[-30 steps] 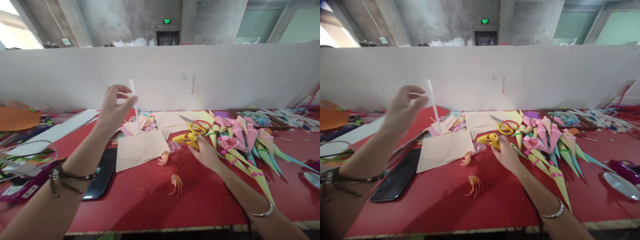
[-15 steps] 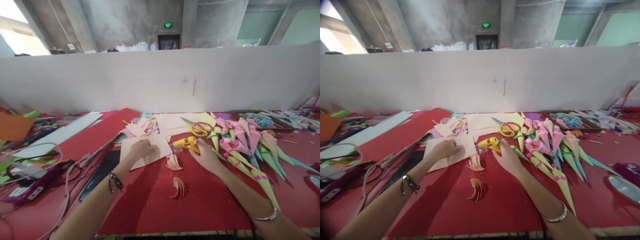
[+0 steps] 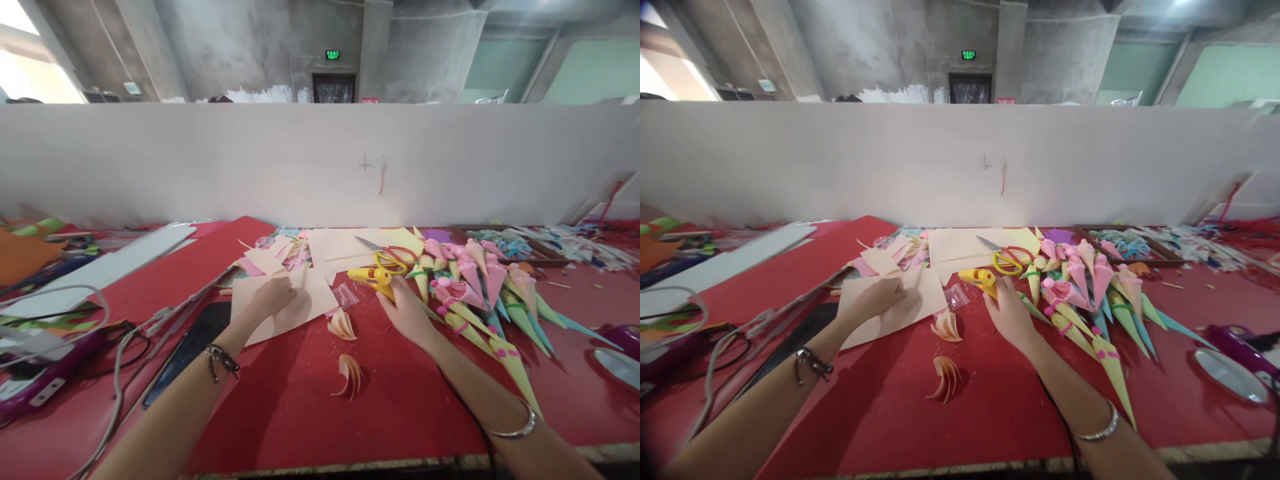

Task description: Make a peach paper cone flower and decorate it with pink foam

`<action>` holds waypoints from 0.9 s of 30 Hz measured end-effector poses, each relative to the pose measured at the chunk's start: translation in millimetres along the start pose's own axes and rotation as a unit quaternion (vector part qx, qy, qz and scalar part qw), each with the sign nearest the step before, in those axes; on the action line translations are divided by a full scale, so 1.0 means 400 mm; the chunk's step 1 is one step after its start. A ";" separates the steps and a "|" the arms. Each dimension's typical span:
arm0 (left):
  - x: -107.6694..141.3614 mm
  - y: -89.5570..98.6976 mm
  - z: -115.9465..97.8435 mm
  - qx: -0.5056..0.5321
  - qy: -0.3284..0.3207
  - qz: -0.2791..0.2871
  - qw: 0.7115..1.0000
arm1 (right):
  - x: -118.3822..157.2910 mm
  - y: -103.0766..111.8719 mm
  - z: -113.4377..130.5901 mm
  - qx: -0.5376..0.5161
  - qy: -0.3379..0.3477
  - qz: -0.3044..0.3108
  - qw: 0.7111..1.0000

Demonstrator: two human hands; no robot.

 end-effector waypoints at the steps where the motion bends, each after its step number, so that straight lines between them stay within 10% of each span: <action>1: 0.001 0.002 0.002 0.027 -0.022 -0.020 0.999 | -0.001 0.001 -0.002 0.005 0.002 -0.005 1.000; 10: 0.047 0.024 -0.124 0.330 -0.188 -0.196 0.904 | 0.001 0.031 0.030 0.144 0.010 0.014 0.989; 16: 0.097 0.012 -0.229 0.501 -0.285 -0.137 0.806 | 0.004 0.066 0.054 0.242 0.003 0.017 0.970; 27: 0.120 -0.017 -0.256 0.265 -0.419 -0.206 0.844 | 0.009 0.072 0.084 0.314 -0.015 0.053 0.948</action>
Point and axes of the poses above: each hand's wrist, its own x-axis away from the middle knuckle, its own y-axis out of the back of the hand, z = x × y, the point moved 1 cm from there along -x, towards the middle knuckle, and after that the axes turned 4 degrees about z, right-handed, at the moved point
